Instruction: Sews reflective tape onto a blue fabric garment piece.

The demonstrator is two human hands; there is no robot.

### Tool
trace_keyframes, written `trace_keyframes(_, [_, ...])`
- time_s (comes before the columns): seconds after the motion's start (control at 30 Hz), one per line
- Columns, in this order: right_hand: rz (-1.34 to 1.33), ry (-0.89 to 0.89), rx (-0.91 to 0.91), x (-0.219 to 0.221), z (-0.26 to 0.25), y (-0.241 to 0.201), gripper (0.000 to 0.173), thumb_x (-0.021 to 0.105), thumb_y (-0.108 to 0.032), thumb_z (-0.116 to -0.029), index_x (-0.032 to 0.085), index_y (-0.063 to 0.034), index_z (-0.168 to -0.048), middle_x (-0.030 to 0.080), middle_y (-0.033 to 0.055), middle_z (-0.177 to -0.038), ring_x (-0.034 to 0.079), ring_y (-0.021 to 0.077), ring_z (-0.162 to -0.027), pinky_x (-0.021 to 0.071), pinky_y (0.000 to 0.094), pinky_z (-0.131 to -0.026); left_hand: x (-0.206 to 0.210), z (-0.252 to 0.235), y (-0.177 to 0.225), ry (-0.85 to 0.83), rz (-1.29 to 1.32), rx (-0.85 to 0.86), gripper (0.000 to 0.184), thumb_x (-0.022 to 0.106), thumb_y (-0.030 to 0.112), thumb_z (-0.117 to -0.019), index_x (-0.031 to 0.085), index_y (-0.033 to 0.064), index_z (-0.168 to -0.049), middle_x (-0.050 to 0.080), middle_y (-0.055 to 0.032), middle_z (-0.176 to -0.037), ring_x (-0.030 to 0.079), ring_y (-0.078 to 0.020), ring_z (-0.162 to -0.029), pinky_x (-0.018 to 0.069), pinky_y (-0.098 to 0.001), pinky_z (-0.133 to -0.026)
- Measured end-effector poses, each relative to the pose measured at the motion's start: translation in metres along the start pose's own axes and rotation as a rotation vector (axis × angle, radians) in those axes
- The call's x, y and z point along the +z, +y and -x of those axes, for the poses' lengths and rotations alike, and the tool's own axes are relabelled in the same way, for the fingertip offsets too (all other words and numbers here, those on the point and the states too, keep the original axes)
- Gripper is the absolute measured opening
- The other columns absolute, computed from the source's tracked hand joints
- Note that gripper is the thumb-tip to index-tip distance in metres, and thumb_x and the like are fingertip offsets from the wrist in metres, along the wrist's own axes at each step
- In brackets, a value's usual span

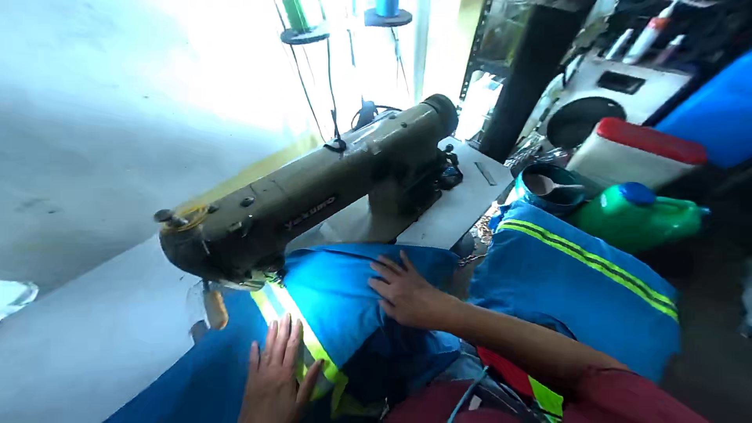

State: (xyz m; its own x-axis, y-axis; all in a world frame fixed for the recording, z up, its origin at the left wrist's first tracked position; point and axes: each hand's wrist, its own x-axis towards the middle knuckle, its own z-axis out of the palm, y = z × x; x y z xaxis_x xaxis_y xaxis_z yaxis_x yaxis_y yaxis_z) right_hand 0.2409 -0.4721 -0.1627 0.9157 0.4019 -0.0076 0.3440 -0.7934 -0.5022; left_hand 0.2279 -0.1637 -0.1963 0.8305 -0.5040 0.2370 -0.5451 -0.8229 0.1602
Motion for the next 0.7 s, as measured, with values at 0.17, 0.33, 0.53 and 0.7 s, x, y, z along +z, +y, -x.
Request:
trace_keyframes(0.17, [0.096,-0.082,0.061,-0.041,0.001,0.038,0.043,0.053,0.006,-0.0945,0.063,-0.0043,-0.135,0.054,0.0267,-0.143,0.049,0.046,-0.134,0.0418,0.0634,-0.104,-0.003,0.024,0.004,-0.03,-0.056,0.107,0.095,0.044,0.075,-0.0902,0.053,-0.0019,-0.146,0.047,-0.0313,-0.151,0.044,-0.0527,-0.14,0.0305,-0.0719,-0.111])
trace_keyframes(0.33, [0.025,-0.228,-0.027,-0.085,-0.042,0.06,0.038,0.056,0.01,-0.0928,0.067,0.0011,-0.127,0.063,0.0243,-0.129,0.059,0.0408,-0.124,0.0447,0.0569,-0.105,-0.001,0.028,0.012,0.02,-0.102,0.151,0.069,0.06,0.052,-0.0904,0.061,0.0044,-0.141,0.052,-0.0307,-0.146,0.05,-0.053,-0.136,0.0346,-0.0715,-0.108])
trace_keyframes(0.53, [0.264,0.411,-0.009,-0.069,-0.045,0.077,0.026,0.058,0.013,-0.0899,0.071,0.0069,-0.112,0.066,0.0306,-0.12,0.062,0.0508,-0.114,0.0484,0.067,-0.093,0.014,0.058,0.049,0.118,-0.121,0.136,0.04,0.053,0.004,-0.0976,0.065,0.0085,-0.135,0.062,-0.0154,-0.141,0.058,-0.0359,-0.134,0.0422,-0.0626,-0.109])
trace_keyframes(0.7, [-0.013,0.361,-0.248,0.007,-0.02,0.026,0.027,0.06,-0.009,-0.0972,0.071,0.0036,-0.119,0.067,0.0225,-0.126,0.066,0.0364,-0.116,0.0554,0.0507,-0.097,0.016,0.097,0.068,0.069,0.063,0.201,0.036,0.052,0.01,-0.1029,0.062,0.0063,-0.137,0.062,-0.0104,-0.143,0.057,-0.0255,-0.136,0.0415,-0.0524,-0.115])
